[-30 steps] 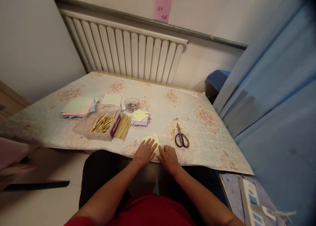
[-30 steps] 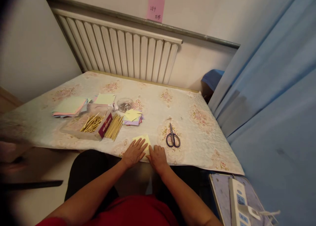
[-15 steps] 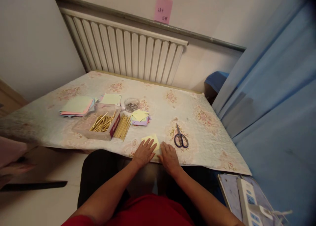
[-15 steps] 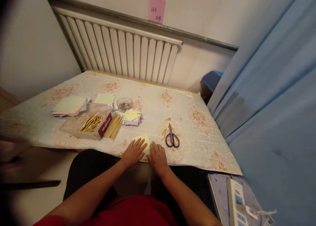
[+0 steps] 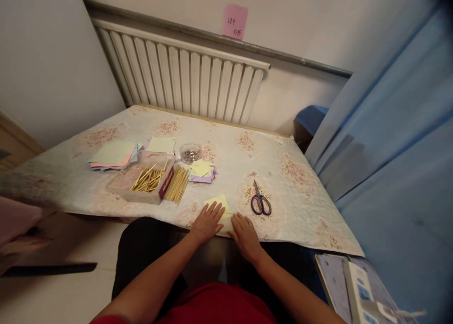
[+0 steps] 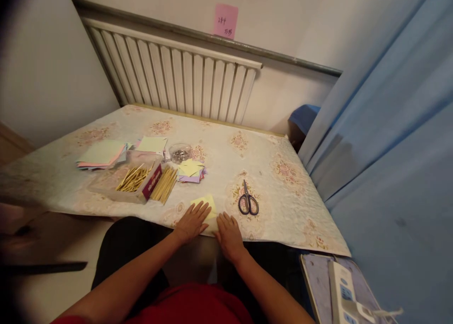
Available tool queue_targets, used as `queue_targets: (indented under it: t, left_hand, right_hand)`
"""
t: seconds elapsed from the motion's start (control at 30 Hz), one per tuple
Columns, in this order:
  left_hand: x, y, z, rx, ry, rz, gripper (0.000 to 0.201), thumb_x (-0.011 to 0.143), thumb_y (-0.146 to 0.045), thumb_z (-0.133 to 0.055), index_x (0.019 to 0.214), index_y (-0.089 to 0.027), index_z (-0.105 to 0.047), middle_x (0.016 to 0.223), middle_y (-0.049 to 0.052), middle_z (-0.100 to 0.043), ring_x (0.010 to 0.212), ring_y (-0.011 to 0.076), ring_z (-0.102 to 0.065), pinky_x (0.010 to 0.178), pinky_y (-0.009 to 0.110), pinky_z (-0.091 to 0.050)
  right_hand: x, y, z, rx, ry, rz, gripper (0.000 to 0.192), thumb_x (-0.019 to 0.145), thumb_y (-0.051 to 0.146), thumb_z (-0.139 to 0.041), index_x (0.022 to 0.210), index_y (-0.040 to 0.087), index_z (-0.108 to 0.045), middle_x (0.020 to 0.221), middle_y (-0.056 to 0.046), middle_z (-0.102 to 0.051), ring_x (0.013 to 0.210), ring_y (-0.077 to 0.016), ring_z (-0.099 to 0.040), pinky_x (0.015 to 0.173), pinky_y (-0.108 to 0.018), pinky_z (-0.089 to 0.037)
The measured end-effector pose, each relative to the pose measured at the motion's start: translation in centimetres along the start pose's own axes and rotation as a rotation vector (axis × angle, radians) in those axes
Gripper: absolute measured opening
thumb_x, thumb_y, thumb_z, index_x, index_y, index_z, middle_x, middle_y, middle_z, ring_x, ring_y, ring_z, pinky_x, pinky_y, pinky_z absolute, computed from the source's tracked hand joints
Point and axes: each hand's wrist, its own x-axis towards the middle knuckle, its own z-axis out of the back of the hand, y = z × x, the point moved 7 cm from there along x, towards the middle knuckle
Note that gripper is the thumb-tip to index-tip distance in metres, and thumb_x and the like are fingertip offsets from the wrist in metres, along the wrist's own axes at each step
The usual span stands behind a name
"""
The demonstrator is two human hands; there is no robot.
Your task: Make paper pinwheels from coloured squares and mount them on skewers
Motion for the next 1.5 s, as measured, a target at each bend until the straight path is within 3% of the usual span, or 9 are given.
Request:
queue_targets:
  t: [0.13,0.3,0.5,0.63,0.73,1.07,1.27,1.33,1.5]
  left_hand:
    - [-0.7,0.5,0.2,-0.01,-0.005,0.033,0.063,0.09,-0.047,-0.042,0.145,-0.019,-0.032,0.152,0.009,-0.033,0.141,0.0255,-0.024,0.113,0.047,-0.023]
    - [-1.4,0.4,0.1,-0.023,0.033,0.016,0.06,0.089,-0.049,-0.045,0.143,-0.024,-0.036,0.151,0.008,-0.035,0.14,0.028,-0.026,0.111,0.05,-0.024]
    - [-1.6,0.3,-0.3,-0.009,0.057,0.006,0.064,0.087,-0.051,-0.048,0.144,-0.026,-0.034,0.152,0.009,-0.033,0.141,0.0303,-0.023,0.111,0.053,-0.024]
    - [-1.6,0.5,-0.7,-0.005,0.077,0.015,0.067,0.087,-0.053,-0.046,0.146,-0.026,-0.029,0.152,0.009,-0.031,0.141,0.0309,-0.024,0.111,0.053,-0.023]
    - [-1.6,0.5,-0.8,-0.014,0.095,0.012,0.068,0.087,-0.053,-0.045,0.147,-0.026,-0.028,0.153,0.009,-0.029,0.141,0.0312,-0.024,0.111,0.054,-0.023]
    - [-1.6,0.3,-1.3,-0.038,0.123,0.048,0.067,0.087,-0.052,-0.048,0.146,-0.026,-0.03,0.155,0.008,-0.026,0.142,0.0305,-0.019,0.112,0.054,-0.019]
    - [-1.7,0.5,-0.8,-0.053,0.126,0.02,0.066,0.087,-0.05,-0.048,0.146,-0.026,-0.029,0.155,0.008,-0.026,0.142,0.031,-0.019,0.112,0.054,-0.02]
    - [-1.7,0.5,-0.7,-0.059,0.122,0.012,0.066,0.087,-0.049,-0.049,0.146,-0.026,-0.029,0.154,0.009,-0.027,0.142,0.0318,-0.019,0.112,0.055,-0.02]
    - [-1.6,0.5,0.0,-0.09,0.088,0.007,0.067,0.087,-0.05,-0.048,0.145,-0.022,-0.03,0.152,0.011,-0.031,0.142,0.0304,-0.021,0.112,0.053,-0.021]
  right_hand:
    - [2.8,-2.7,1.3,0.118,-0.167,-0.185,0.042,0.096,0.026,-0.034,0.129,0.008,-0.051,0.128,-0.019,-0.057,0.121,-0.0242,-0.052,0.101,-0.043,-0.042]
    - [10.6,-4.3,1.8,0.17,-0.231,-0.284,0.048,0.098,0.032,-0.027,0.131,0.006,-0.05,0.13,-0.019,-0.056,0.125,-0.0249,-0.048,0.104,-0.044,-0.038]
    - [17.2,-2.7,-2.2,0.128,-0.109,-0.329,0.053,0.097,0.038,-0.033,0.134,0.003,-0.045,0.137,-0.023,-0.048,0.131,-0.0281,-0.04,0.107,-0.045,-0.031]
    - [17.0,-1.4,-5.5,0.031,-0.005,-0.307,0.06,0.093,0.046,-0.042,0.136,0.004,-0.041,0.145,-0.024,-0.037,0.137,-0.0321,-0.029,0.109,-0.05,-0.021]
    - [16.5,-1.2,-6.1,-0.035,-0.016,-0.249,0.063,0.093,0.048,-0.042,0.139,0.006,-0.038,0.148,-0.023,-0.032,0.14,-0.0314,-0.023,0.111,-0.051,-0.014]
    - [18.9,-3.2,-5.9,-0.02,0.007,-0.262,0.057,0.094,0.048,-0.038,0.138,0.011,-0.042,0.148,-0.02,-0.034,0.14,-0.0311,-0.023,0.111,-0.052,-0.013]
    - [19.0,-5.4,-4.4,0.198,-0.009,-0.337,0.05,0.096,0.036,-0.033,0.136,0.007,-0.042,0.141,-0.02,-0.045,0.134,-0.0254,-0.038,0.111,-0.046,-0.027]
    - [18.2,-4.8,-3.0,0.276,-0.045,-0.258,0.05,0.096,0.034,-0.032,0.138,0.008,-0.04,0.141,-0.019,-0.045,0.133,-0.0239,-0.039,0.109,-0.044,-0.032]
    - [12.3,1.0,0.0,0.249,-0.017,0.205,0.056,0.093,0.034,-0.042,0.142,0.01,-0.034,0.148,-0.017,-0.036,0.14,-0.023,-0.026,0.113,-0.045,-0.029]
